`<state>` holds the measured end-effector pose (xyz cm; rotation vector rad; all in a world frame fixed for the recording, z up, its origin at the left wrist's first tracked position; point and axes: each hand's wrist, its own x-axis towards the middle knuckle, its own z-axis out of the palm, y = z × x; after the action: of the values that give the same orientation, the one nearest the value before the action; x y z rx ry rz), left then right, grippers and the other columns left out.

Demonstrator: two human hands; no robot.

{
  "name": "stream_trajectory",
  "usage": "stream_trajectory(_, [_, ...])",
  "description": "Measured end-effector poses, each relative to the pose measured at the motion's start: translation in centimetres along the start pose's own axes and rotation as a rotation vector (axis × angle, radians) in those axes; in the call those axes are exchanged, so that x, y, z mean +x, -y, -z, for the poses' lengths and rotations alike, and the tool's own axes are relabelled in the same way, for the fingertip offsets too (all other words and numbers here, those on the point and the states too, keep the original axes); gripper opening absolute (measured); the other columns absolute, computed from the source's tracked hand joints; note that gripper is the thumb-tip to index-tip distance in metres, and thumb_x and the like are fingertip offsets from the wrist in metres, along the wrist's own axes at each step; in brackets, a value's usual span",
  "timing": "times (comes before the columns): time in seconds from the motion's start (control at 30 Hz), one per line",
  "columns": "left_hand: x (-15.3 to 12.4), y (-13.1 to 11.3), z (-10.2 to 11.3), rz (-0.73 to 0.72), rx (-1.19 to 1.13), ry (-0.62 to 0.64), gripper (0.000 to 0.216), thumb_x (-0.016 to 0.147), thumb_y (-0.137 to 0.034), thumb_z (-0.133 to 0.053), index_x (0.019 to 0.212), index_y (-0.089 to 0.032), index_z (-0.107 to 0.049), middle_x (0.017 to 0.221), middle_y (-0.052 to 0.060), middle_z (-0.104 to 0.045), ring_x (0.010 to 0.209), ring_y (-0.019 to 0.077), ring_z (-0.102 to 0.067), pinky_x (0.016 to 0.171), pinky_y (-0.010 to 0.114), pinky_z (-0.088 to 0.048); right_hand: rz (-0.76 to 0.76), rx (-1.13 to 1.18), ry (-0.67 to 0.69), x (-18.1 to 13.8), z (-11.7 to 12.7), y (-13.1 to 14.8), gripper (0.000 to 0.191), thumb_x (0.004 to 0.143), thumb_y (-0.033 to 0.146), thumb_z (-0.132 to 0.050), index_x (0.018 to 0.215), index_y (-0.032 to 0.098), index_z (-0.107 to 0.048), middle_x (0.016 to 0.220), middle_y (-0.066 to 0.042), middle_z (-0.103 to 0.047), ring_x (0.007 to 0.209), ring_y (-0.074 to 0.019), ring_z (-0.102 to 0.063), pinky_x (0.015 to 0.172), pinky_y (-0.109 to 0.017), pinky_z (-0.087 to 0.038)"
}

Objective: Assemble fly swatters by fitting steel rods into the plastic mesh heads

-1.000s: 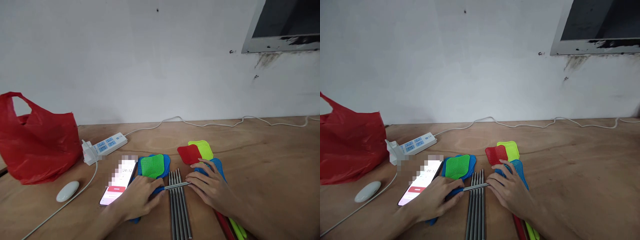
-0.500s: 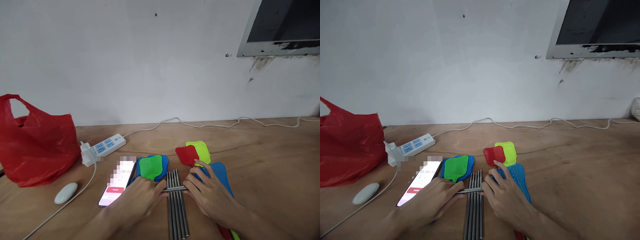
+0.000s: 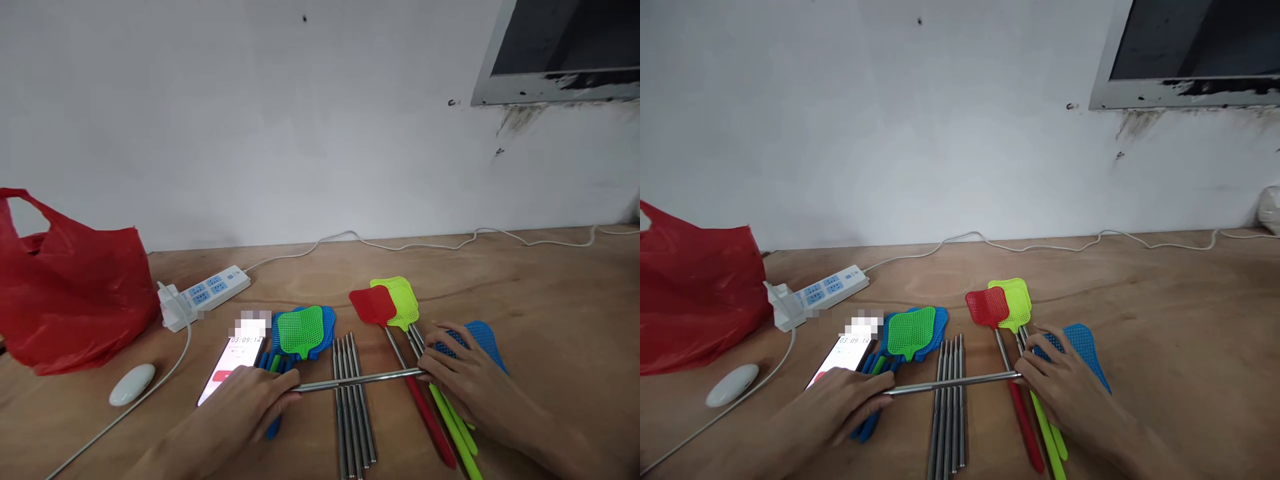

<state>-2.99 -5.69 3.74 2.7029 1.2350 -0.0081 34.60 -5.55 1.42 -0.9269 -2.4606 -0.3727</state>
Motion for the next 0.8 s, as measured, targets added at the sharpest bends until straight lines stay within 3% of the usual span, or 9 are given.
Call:
stream_trajectory(0.27, [-1.1,1.0,0.9,0.017,-0.109,0.017,0.041,0.106,-0.047,-0.029,0.091,-0.024,-0.058,0.073,0.000,-0.062,0.064,0.0192,-0.059,0.060,0.028,-0.034,0.041,-0.028,0.060,0.8,0.9,-0.2,0.021,0.097,0.014,-0.046,0.088,0.024,-0.062,0.083,-0.004,-0.069,0.092,-0.0254,-0.061,0.091,-0.044,-0.044])
stream_trajectory(0.47, [-1.5,1.9,0.0,0.025,-0.152,-0.097,0.045,0.106,-0.052,-0.025,0.098,-0.025,-0.060,0.070,0.000,-0.063,0.065,0.0201,-0.059,0.061,0.028,-0.037,0.038,-0.012,0.046,2.0,0.7,-0.6,0.026,0.093,0.007,-0.045,0.084,0.023,-0.063,0.079,-0.004,-0.068,0.087,-0.0245,-0.061,0.089,-0.043,-0.045])
stream_trajectory(0.57, [-0.8,0.7,0.2,0.013,-0.172,-0.075,0.047,0.106,-0.051,-0.022,0.092,-0.024,-0.058,0.068,0.000,-0.062,0.059,0.0189,-0.057,0.057,0.028,-0.036,0.058,0.020,0.003,3.5,0.4,1.0,0.024,0.092,0.007,-0.047,0.079,0.022,-0.061,0.072,-0.002,-0.065,0.079,-0.0223,-0.060,0.089,-0.042,-0.044])
stream_trajectory(0.67, [0.2,-1.3,0.7,-0.038,-0.161,-0.051,0.045,0.107,-0.048,-0.020,0.096,-0.025,-0.057,0.075,0.001,-0.066,0.065,0.0201,-0.061,0.059,0.028,-0.038,0.109,0.023,-0.025,5.2,-0.1,3.6,0.026,0.093,0.007,-0.048,0.076,0.021,-0.061,0.068,0.000,-0.064,0.073,-0.0200,-0.057,0.092,-0.040,-0.042])
stream_trajectory(0.8, [1.1,-3.1,0.8,-0.059,-0.093,-0.051,0.049,0.107,-0.048,-0.015,0.098,-0.023,-0.057,0.073,0.003,-0.065,0.062,0.0218,-0.060,0.054,0.030,-0.035,0.157,-0.033,0.012,6.4,-0.8,5.4,0.023,0.092,0.012,-0.055,0.071,0.018,-0.062,0.064,0.000,-0.063,0.070,-0.0200,-0.056,0.091,-0.041,-0.041])
